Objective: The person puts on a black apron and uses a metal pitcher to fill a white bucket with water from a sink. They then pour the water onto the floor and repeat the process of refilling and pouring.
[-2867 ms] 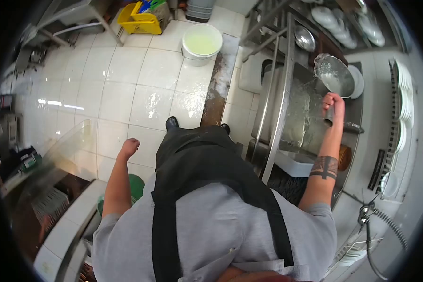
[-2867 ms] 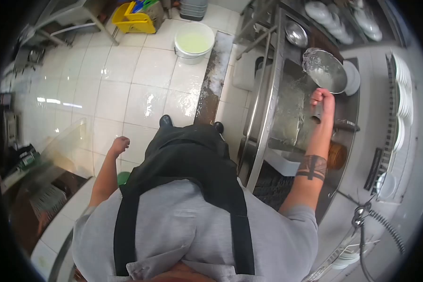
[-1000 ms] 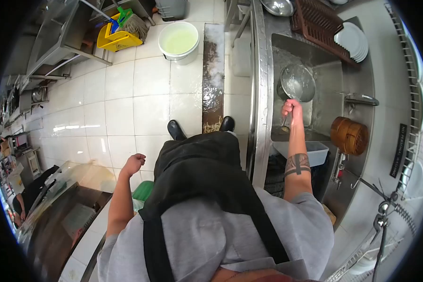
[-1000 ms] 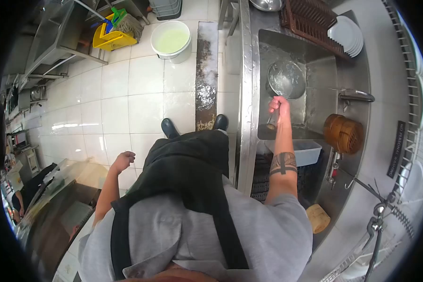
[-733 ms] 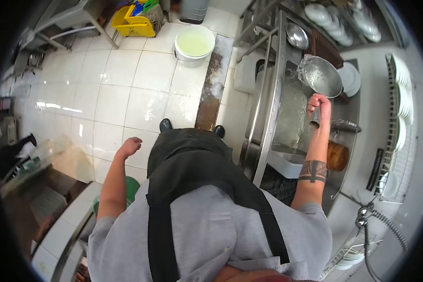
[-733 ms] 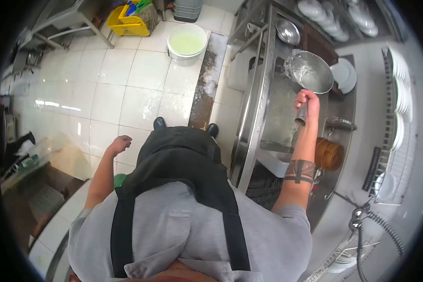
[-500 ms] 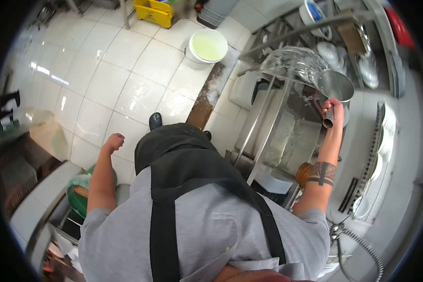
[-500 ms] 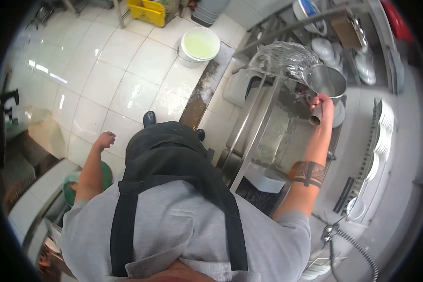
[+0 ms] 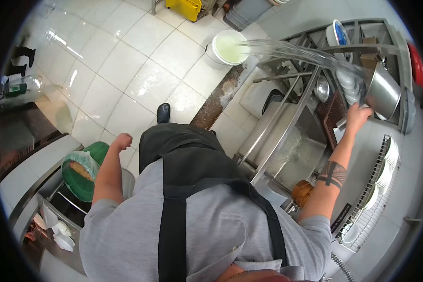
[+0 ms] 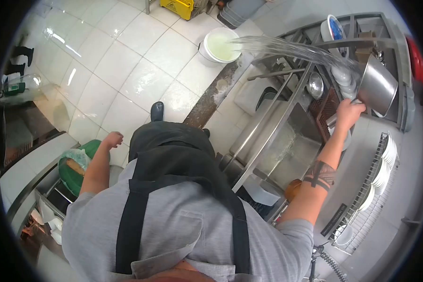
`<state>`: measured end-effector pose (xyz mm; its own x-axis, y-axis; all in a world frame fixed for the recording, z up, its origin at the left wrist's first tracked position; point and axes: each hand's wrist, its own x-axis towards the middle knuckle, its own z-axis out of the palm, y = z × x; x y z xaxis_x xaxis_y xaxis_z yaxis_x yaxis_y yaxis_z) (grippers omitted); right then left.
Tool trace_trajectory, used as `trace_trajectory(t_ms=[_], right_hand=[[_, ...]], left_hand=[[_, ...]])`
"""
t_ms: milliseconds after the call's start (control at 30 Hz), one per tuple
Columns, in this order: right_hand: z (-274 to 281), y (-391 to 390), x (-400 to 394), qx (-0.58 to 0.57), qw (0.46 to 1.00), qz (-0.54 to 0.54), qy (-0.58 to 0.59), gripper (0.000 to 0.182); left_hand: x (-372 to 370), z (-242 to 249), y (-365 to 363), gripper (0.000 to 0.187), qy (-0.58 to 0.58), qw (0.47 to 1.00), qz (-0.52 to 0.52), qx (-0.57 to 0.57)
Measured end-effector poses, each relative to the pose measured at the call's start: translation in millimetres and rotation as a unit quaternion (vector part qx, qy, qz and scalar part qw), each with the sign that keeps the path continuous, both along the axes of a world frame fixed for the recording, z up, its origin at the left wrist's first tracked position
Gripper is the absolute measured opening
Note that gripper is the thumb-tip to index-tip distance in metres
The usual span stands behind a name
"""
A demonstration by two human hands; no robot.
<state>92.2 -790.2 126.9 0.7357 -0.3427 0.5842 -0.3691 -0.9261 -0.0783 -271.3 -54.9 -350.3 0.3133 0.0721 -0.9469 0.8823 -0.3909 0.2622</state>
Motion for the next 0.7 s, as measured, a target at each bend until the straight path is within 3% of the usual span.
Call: trace_trajectory(t_ms=[67, 100, 133, 167, 233, 300, 333, 400, 567, 633, 700], right_hand=[[-42, -23, -28, 0.043, 0.998, 0.006, -0.039, 0.055], [-84, -49, -53, 0.009, 0.992, 0.093, -0.081, 0.055], [-125, -69, -85, 0.114, 0.990, 0.071, -0.032, 0.055], [-164, -76, -122, 0.137, 0.987, 0.083, -0.019, 0.052], [-218, -87, -198, 0.142, 0.982, -0.020, 0.127, 0.048], [-277, -133, -247, 0.210, 0.932, -0.178, 0.238, 0.041], [-286, -144, -256, 0.228, 0.926, -0.183, 0.241, 0.041], [-305, -165, -269, 0.351, 0.794, -0.295, 0.400, 0.030], [-457, -193, -318, 0.576, 0.719, -0.154, 0.356, 0.032], [-519, -173, -285, 0.837, 0.457, -0.262, 0.147, 0.034], [-428, -122, -257, 0.884, 0.401, -0.236, 0.045, 0.028]], left_hand=[[9, -23, -10, 0.021, -0.155, 0.979, -0.132, -0.021], [22, -8, -19, 0.021, -0.156, 0.978, -0.138, -0.017], [40, 21, -39, 0.025, -0.130, 0.988, -0.080, -0.005], [56, 46, -57, 0.030, -0.104, 0.994, -0.021, 0.007], [67, 60, -75, 0.035, -0.123, 0.991, -0.038, 0.020], [71, 76, -84, 0.036, -0.128, 0.991, -0.048, 0.013], [67, 72, -80, 0.036, -0.140, 0.985, -0.096, 0.018], [63, 77, -81, 0.037, -0.159, 0.964, -0.206, 0.048], [58, 137, -106, 0.036, -0.117, 0.938, -0.303, 0.123], [49, 129, -108, 0.035, -0.116, 0.941, -0.286, 0.134], [37, 98, -83, 0.035, -0.168, 0.902, -0.393, 0.070]])
